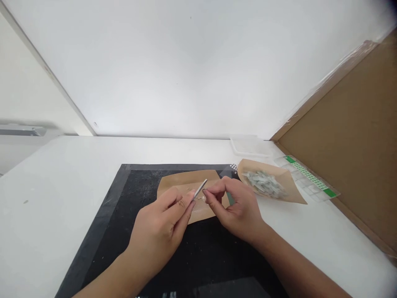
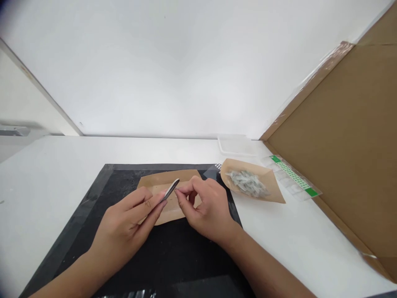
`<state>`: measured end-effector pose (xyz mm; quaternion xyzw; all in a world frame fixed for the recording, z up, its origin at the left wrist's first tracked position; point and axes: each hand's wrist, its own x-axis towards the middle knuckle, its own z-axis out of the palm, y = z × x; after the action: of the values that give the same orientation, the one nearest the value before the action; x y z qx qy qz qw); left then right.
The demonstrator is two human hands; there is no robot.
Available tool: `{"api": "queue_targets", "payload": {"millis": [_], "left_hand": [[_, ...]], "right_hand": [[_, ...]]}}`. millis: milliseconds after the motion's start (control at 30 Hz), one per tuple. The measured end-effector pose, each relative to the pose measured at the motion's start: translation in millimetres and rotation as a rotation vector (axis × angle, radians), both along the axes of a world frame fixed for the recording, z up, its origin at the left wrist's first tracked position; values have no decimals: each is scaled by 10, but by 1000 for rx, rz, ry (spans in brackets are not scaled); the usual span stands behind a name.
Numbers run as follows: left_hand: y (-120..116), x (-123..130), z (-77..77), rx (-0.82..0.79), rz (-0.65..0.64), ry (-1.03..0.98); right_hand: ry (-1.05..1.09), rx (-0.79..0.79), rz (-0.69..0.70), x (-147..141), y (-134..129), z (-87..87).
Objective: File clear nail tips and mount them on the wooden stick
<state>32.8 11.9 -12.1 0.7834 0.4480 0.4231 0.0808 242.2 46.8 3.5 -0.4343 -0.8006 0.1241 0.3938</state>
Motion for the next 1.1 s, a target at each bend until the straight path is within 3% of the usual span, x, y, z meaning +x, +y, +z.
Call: {"api": "queue_targets", "payload": {"millis": [233,500,700,1100], "left_hand": [[-13,-11,-8,-2,-12,-15],[17,-25,13,22,29,-40],[21,-25,27,27,62,-36],[35,-33,6,13,48,-50]], "right_hand": [[-46,5,75,7,-9,-13],[184,-140,-83,85,71,26],[175,-138,-183,240,173,59],[48,-133,-177,442,285,84]]}}
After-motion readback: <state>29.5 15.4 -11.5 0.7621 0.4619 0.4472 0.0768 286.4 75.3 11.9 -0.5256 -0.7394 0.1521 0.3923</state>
